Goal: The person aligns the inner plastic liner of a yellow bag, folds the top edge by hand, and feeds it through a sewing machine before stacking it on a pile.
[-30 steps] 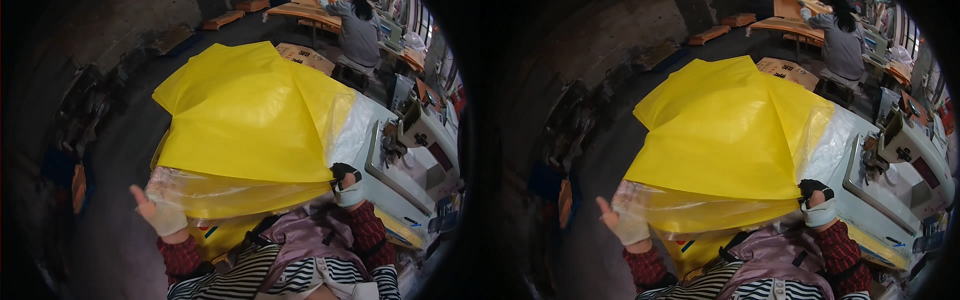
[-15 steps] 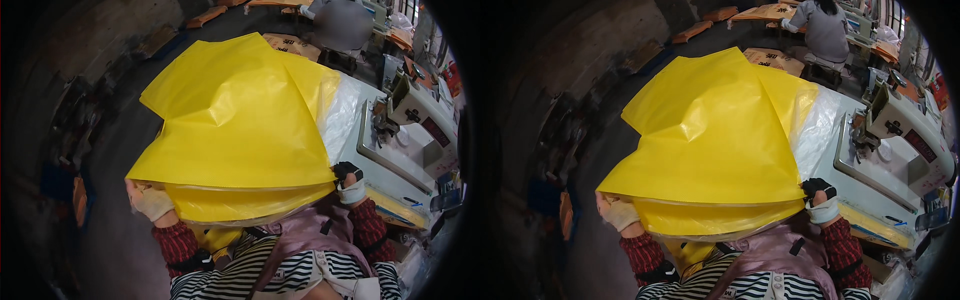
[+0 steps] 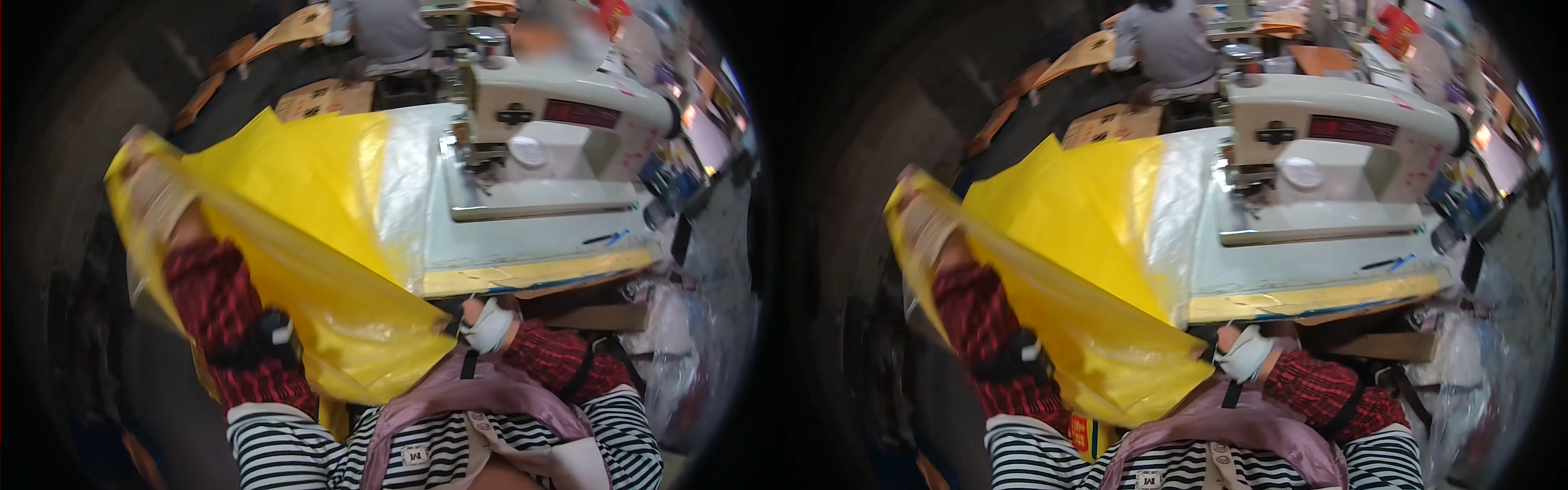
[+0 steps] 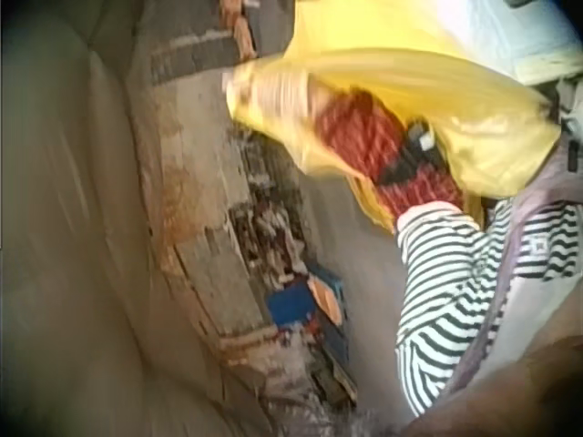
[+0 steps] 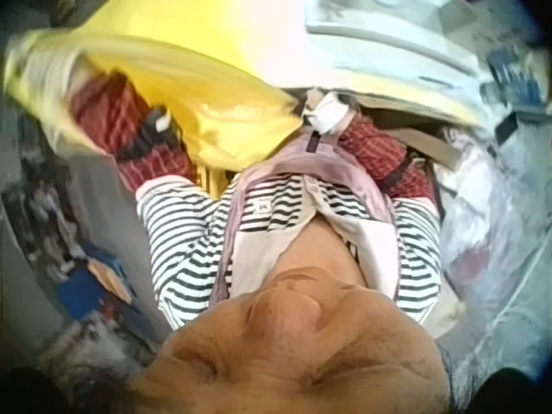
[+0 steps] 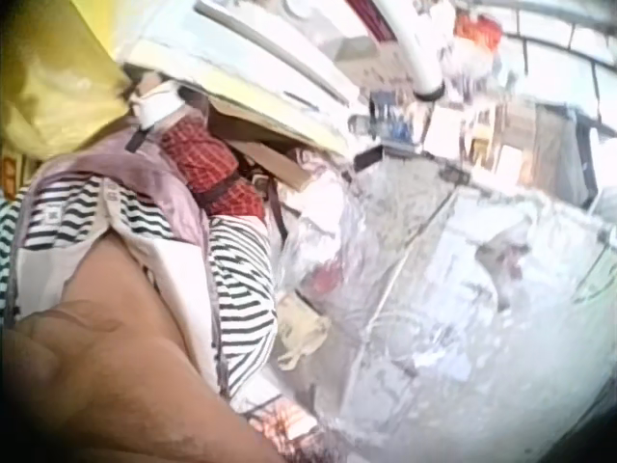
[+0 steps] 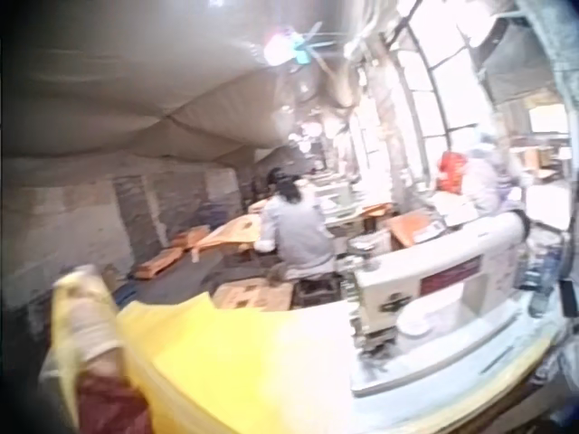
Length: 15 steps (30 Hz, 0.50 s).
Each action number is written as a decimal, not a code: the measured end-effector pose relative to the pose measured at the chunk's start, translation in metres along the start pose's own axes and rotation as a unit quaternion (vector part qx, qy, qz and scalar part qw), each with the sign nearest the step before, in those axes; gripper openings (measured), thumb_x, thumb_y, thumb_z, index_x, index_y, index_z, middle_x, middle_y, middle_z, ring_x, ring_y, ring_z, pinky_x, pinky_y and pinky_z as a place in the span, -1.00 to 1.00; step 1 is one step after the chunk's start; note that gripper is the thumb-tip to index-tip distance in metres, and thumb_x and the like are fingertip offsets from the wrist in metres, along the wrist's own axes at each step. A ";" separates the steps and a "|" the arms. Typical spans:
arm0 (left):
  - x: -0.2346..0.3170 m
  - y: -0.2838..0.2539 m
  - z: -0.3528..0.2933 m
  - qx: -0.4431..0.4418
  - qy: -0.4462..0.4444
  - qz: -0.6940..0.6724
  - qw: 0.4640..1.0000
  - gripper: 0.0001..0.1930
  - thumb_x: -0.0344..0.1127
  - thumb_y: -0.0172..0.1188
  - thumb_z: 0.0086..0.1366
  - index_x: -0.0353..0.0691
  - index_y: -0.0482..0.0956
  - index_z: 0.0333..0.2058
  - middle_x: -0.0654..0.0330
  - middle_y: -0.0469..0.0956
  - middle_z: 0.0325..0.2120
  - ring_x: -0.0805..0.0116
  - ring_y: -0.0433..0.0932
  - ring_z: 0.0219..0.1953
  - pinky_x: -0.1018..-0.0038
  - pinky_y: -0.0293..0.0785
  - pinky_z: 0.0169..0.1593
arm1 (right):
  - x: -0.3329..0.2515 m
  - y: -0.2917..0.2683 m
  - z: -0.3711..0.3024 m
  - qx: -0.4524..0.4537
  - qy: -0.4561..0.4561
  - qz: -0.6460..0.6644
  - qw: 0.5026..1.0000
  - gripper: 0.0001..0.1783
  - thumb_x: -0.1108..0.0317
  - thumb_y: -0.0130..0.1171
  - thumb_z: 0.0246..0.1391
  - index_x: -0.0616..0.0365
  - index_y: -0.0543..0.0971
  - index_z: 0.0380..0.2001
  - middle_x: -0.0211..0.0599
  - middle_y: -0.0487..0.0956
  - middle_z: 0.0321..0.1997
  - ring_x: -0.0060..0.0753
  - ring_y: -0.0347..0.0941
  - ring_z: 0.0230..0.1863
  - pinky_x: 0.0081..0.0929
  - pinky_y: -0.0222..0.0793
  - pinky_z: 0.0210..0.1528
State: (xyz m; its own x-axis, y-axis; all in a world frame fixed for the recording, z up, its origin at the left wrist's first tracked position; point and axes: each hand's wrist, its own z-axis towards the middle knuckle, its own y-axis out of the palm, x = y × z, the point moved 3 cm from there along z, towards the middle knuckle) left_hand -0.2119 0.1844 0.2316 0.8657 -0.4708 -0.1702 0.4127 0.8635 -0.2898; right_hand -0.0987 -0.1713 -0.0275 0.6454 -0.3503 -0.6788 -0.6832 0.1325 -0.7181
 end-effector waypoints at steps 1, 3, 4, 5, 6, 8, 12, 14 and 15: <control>0.028 0.061 0.002 -0.100 0.063 -0.140 0.983 -0.59 -0.43 -0.22 0.32 -0.34 0.18 0.14 0.11 0.33 0.03 0.38 0.34 0.07 0.53 0.27 0.13 | 0.006 0.011 -0.015 -0.117 -0.068 0.057 0.989 -0.61 0.13 0.16 -0.02 0.07 0.51 -0.13 -0.15 0.55 -0.30 -0.11 0.47 -0.31 -0.29 0.36 -0.22; 0.132 0.092 -0.018 -0.170 0.027 -0.283 0.943 -0.58 -0.40 -0.21 0.32 -0.34 0.19 0.15 0.08 0.33 0.05 0.34 0.33 0.09 0.47 0.26 0.13 | 0.056 0.059 -0.035 -0.038 0.108 0.276 0.954 -0.34 -0.14 0.23 -0.13 0.22 0.49 -0.14 -0.12 0.54 -0.29 -0.22 0.45 -0.27 -0.41 0.33 -0.18; 0.182 0.092 -0.032 -0.246 -0.018 -0.384 0.890 -0.58 -0.37 -0.20 0.33 -0.34 0.19 0.15 0.06 0.33 0.07 0.29 0.33 0.10 0.42 0.25 0.14 | 0.084 0.074 -0.047 -0.055 0.200 0.239 0.949 -0.23 -0.22 0.25 -0.19 0.29 0.48 -0.15 -0.07 0.53 -0.30 -0.22 0.44 -0.24 -0.45 0.31 -0.16; 0.226 0.092 -0.046 -0.320 -0.061 -0.476 0.817 -0.57 -0.34 -0.19 0.33 -0.34 0.19 0.16 0.03 0.32 0.09 0.24 0.33 0.12 0.36 0.24 0.14 | 0.093 0.070 -0.055 -0.051 0.230 0.279 0.931 -0.15 -0.28 0.25 -0.24 0.34 0.47 -0.15 -0.01 0.52 -0.29 -0.19 0.43 -0.21 -0.45 0.30 -0.14; 0.252 0.096 -0.058 -0.389 -0.105 -0.550 0.731 -0.56 -0.31 -0.18 0.34 -0.34 0.19 0.16 0.01 0.32 0.11 0.19 0.32 0.14 0.31 0.23 0.15 | 0.099 0.066 -0.063 -0.050 0.253 0.319 0.912 -0.07 -0.34 0.25 -0.29 0.39 0.46 -0.14 0.05 0.51 -0.27 -0.17 0.42 -0.18 -0.46 0.29 -0.12; 0.279 0.106 -0.071 -0.391 0.000 -0.446 0.805 -0.57 -0.24 -0.20 0.35 -0.26 0.19 0.16 -0.01 0.31 0.10 0.11 0.37 0.09 0.30 0.28 0.11 | 0.134 0.085 -0.058 -0.056 0.189 0.321 0.926 -0.09 -0.36 0.18 -0.23 0.31 0.47 -0.07 0.05 0.50 -0.21 -0.10 0.41 -0.17 -0.38 0.29 -0.08; 0.310 0.130 -0.077 -0.376 0.222 -0.142 0.888 -0.59 -0.12 -0.26 0.37 -0.19 0.25 0.09 -0.03 0.31 0.09 0.04 0.40 0.04 0.34 0.34 0.05 | 0.117 0.048 -0.030 0.049 -0.009 0.262 0.964 -0.38 -0.19 0.01 0.05 0.06 0.48 -0.02 0.01 0.52 -0.12 -0.07 0.44 -0.20 -0.24 0.30 -0.09; 0.304 0.121 -0.075 -0.415 0.098 -0.259 0.867 -0.59 -0.11 -0.28 0.37 -0.17 0.25 0.09 -0.05 0.33 0.07 0.02 0.40 0.04 0.33 0.34 0.05 | 0.066 0.004 -0.019 0.059 0.301 0.287 0.908 -0.57 -0.03 -0.03 0.14 -0.04 0.46 -0.04 -0.03 0.54 -0.19 -0.08 0.45 -0.27 -0.28 0.34 -0.18; 0.303 0.116 -0.072 -0.434 -0.030 -0.377 0.818 -0.59 -0.10 -0.29 0.38 -0.15 0.25 0.09 -0.07 0.34 0.06 0.00 0.39 0.05 0.32 0.33 0.05 | 0.060 0.005 -0.014 0.014 0.166 0.026 0.986 -0.65 0.09 -0.06 0.18 0.02 0.44 -0.07 -0.06 0.54 -0.21 -0.09 0.46 -0.29 -0.33 0.35 -0.21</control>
State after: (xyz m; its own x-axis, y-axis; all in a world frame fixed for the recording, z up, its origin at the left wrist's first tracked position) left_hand 0.0782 0.1287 0.0784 0.4814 -0.7778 0.4041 0.5023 -0.1329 -0.8544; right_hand -0.0680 -0.2040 -0.0692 0.4594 -0.6264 -0.6297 -0.6989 0.1826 -0.6916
